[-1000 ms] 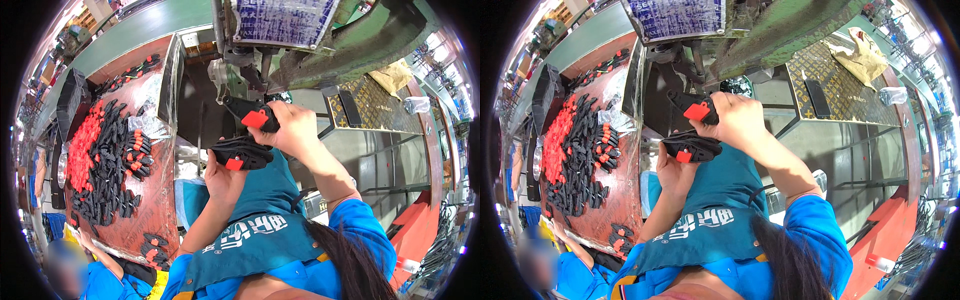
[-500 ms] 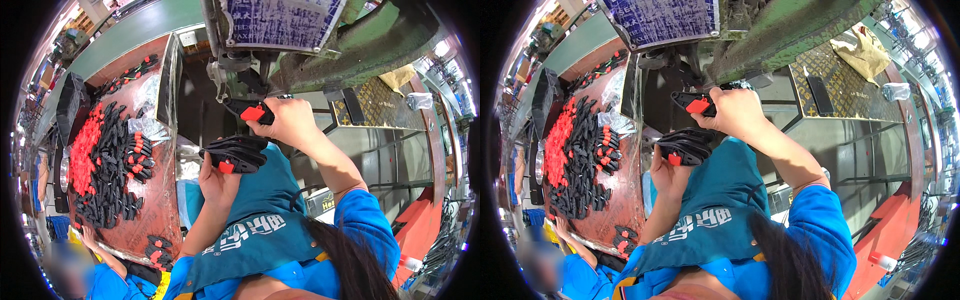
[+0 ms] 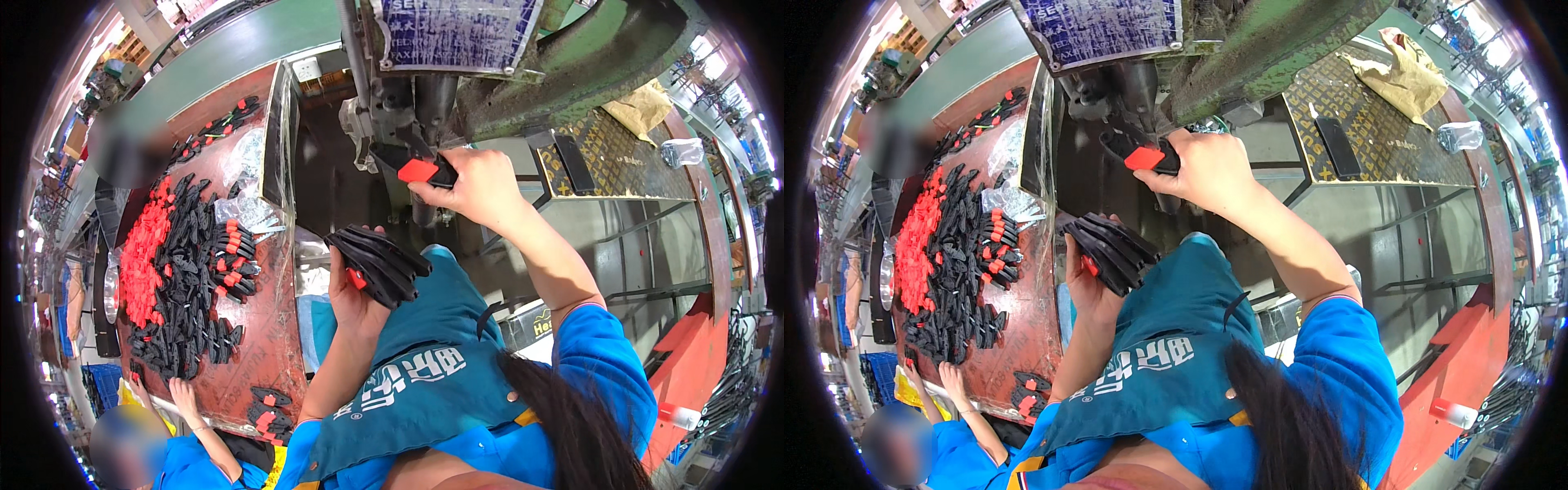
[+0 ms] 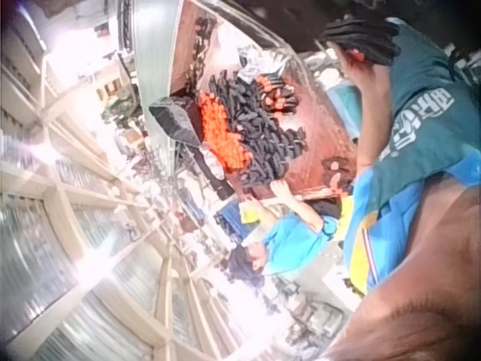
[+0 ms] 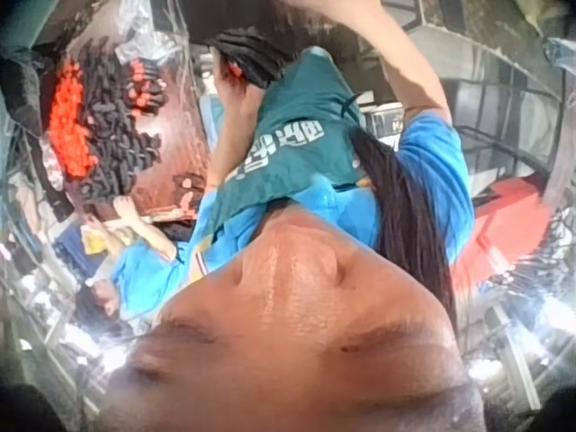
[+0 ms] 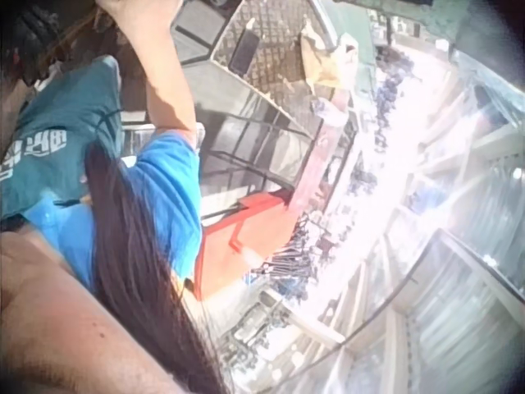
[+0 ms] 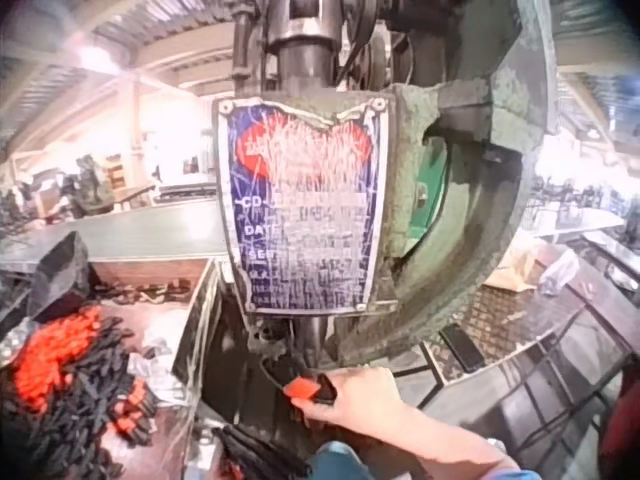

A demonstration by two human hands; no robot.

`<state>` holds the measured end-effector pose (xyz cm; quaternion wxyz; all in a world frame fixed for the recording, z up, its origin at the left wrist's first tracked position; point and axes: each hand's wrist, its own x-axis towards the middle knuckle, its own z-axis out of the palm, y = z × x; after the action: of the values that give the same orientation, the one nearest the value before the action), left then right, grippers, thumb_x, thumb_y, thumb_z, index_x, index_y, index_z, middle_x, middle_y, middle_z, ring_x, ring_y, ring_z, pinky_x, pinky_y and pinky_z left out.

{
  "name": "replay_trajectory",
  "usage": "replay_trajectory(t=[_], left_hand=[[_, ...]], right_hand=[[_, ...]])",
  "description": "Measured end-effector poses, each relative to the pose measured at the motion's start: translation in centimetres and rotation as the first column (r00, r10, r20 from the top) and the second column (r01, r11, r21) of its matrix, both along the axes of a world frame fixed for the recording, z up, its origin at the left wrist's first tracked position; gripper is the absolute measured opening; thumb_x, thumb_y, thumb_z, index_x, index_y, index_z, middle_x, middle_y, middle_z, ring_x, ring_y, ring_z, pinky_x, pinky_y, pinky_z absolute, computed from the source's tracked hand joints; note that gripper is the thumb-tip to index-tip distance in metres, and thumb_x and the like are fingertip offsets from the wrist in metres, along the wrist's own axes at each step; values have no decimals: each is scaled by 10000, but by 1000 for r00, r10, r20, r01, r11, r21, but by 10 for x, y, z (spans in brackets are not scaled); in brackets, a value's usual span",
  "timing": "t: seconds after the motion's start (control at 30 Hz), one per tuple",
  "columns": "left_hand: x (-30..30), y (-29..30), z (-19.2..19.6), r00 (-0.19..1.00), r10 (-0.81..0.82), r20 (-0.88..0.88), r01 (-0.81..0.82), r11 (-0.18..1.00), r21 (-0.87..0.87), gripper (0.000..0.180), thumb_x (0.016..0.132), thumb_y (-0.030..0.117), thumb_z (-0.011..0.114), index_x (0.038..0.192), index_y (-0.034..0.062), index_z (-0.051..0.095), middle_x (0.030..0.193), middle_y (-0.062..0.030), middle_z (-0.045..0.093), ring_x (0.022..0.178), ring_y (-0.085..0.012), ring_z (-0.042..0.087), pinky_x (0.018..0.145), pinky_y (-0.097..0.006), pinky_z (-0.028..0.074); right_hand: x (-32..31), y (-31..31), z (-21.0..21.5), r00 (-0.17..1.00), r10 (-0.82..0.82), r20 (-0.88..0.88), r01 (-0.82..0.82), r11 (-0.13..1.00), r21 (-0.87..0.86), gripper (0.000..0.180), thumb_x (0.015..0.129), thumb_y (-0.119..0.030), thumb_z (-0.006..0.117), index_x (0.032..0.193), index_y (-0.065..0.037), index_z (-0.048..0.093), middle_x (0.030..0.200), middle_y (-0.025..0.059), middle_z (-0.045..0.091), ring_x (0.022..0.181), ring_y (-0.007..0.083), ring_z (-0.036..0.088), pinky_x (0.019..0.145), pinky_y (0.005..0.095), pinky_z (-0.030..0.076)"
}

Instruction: The person assembles black and red plastic clamps by inserting metal rods into the clamp bodies and then using a press machine to secure them. The person repeatedly picks up clamps, inserts rods, and operates the press, then places finished units on the table.

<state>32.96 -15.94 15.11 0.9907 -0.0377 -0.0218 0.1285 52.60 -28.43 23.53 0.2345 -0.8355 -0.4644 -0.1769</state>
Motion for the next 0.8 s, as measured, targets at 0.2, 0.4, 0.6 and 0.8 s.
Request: replay_trajectory(t=[0.2,0.4,0.6,0.8], left_hand=[[-8,0,-3,990,-53,128,68,991,-117,562,993,401,541,1395,16,467,1492,-217,390,1371,-346,405,1151,-519,335],[-18,2,-20,996,26,-84,-18,996,91,557,1008,409,503,1400,17,455,1371,-192,542,1256,-318,546,1101,-475,409],[-79,38,-38,756,279,-592,-169,957,236,358,986,382,557,1036,33,620,943,-106,712,855,-254,700,821,-398,571],[-193,68,-81,378,454,-807,-288,886,364,175,859,195,660,935,47,609,831,-82,667,756,-235,665,738,-397,568]], right_hand=[[-55,-19,7,993,112,-47,-117,987,-113,510,724,-415,803,1032,-60,606,718,108,643,658,310,664,565,402,511],[-89,-16,-39,876,394,-278,-437,893,-111,606,765,-162,705,1299,-10,462,925,131,650,824,325,666,665,415,525],[-95,-7,-51,621,388,-681,-580,812,-66,829,748,-193,806,1468,-86,408,952,66,592,643,157,529,625,292,475],[-107,13,-74,485,347,-803,-656,752,-71,703,808,-201,772,1423,-68,457,978,79,594,674,162,550,645,284,479]])
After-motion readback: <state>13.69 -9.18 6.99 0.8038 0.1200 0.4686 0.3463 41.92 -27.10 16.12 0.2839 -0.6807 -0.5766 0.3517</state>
